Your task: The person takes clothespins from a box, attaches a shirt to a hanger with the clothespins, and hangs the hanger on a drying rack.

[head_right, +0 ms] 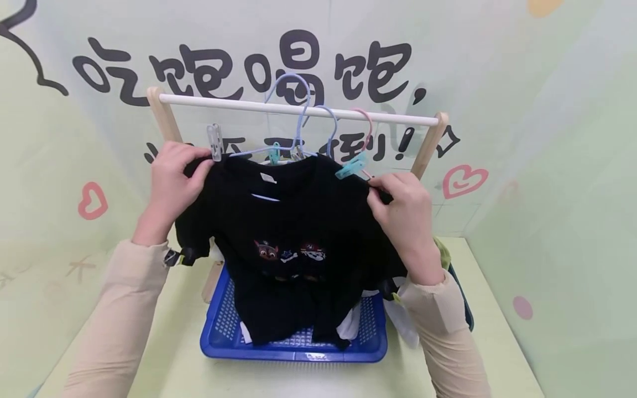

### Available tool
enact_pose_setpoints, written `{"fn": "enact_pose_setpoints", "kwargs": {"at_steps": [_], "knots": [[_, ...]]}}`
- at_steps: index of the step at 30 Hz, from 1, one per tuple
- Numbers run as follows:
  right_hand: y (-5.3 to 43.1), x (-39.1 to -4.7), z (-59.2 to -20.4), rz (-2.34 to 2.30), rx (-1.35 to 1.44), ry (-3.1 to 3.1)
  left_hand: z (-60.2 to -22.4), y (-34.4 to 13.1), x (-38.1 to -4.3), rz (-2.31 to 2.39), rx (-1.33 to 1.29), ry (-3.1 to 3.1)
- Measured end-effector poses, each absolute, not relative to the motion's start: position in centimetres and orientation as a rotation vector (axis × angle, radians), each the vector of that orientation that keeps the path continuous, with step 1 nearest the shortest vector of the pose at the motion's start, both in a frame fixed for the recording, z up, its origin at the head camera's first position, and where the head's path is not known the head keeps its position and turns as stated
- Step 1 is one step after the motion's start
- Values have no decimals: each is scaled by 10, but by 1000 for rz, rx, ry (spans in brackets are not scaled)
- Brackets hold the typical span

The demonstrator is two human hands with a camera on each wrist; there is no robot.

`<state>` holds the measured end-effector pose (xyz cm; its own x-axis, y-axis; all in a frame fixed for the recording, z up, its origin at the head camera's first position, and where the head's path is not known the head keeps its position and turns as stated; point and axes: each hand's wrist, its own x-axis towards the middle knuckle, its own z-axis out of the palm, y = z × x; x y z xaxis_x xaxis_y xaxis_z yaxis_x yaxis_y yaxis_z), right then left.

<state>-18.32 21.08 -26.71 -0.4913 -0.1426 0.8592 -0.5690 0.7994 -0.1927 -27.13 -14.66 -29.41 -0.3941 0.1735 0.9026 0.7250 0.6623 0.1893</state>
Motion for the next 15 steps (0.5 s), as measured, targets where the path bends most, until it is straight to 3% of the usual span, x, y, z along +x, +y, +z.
{"fn": "enact_pose_setpoints", "kwargs": {"at_steps": [15], "knots": [[200, -191, -262, 556, 493, -2141, -301, -144, -283, -631, -601, -1994]]}}
